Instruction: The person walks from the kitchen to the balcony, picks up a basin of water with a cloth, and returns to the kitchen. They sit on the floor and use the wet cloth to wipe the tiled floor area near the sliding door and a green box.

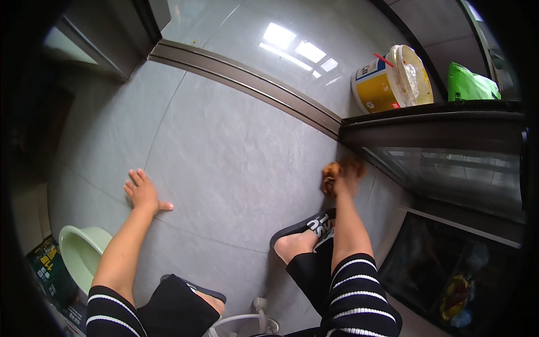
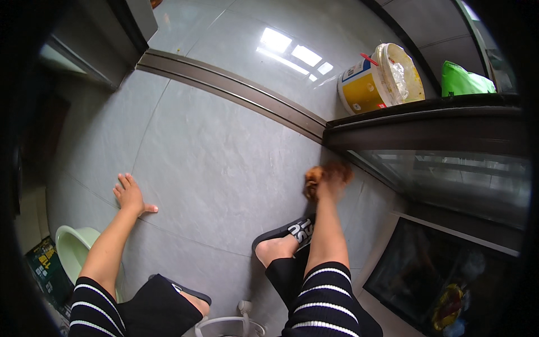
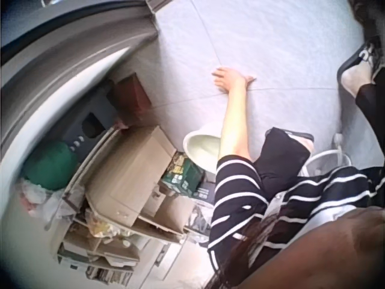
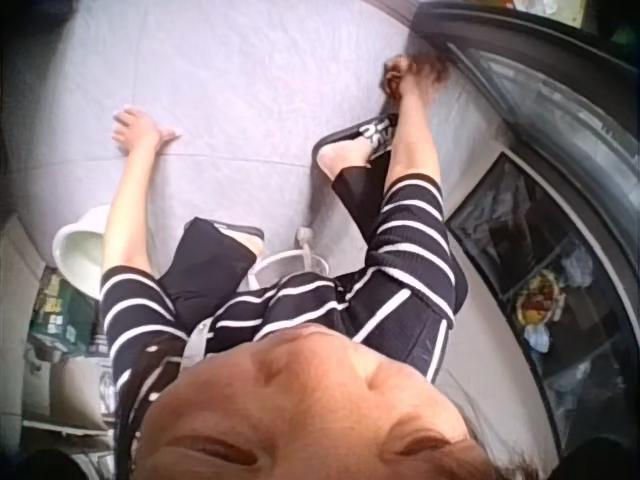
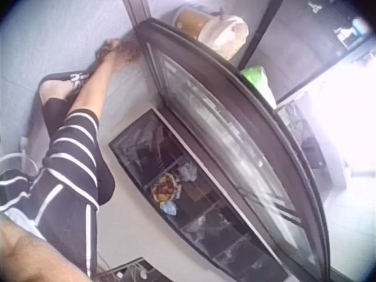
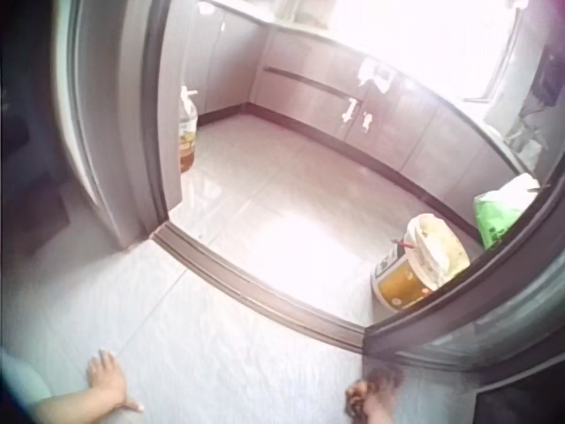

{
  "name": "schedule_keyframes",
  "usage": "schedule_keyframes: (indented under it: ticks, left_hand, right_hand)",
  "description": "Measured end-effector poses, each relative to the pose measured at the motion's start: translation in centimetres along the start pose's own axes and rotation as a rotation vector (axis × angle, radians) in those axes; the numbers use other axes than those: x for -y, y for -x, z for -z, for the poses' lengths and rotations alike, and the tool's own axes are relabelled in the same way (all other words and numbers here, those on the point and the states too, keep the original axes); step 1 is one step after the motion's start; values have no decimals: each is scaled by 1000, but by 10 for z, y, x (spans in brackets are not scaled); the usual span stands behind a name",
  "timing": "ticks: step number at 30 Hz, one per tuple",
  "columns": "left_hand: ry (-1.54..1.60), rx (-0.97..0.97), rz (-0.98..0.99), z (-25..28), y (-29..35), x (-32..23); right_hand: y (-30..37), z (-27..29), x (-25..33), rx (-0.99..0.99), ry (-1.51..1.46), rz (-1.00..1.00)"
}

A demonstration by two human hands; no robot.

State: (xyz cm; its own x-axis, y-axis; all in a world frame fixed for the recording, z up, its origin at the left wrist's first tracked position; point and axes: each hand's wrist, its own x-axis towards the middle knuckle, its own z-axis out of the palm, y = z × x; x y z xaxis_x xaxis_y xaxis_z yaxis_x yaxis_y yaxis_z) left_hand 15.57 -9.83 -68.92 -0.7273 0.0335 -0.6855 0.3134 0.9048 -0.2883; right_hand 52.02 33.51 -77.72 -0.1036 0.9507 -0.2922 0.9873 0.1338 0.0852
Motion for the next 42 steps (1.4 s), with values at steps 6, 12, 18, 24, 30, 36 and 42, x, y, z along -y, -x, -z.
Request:
schedule_keyframes:
  ticks: [6, 12, 18, 24, 30, 36, 42]
  left_hand:
    - [39, 7, -16, -6, -6, -1]
    - [5, -11, -75, -5, -3, -1]
    - [-54, 104, -282, 8, -4, 51]
    - [-68, 56, -437, -35, 42, 94]
    - [-164, 127, -378, -102, 88, 88]
    - [-150, 183, -524, -132, 87, 101]
    - [-248, 200, -461, -130, 99, 96]
  right_hand:
    - [10, 8, 39, 88, -38, -439]
    - [162, -28, 184, -211, -202, 473]
    - [375, -64, 123, 71, -220, 1210]
    - [421, -46, 24, 613, 314, 1411]
    - [439, -29, 48, 648, 622, 1265]
    - [437, -26, 50, 594, 689, 1260]
    - [404, -34, 108, 398, 451, 1580]
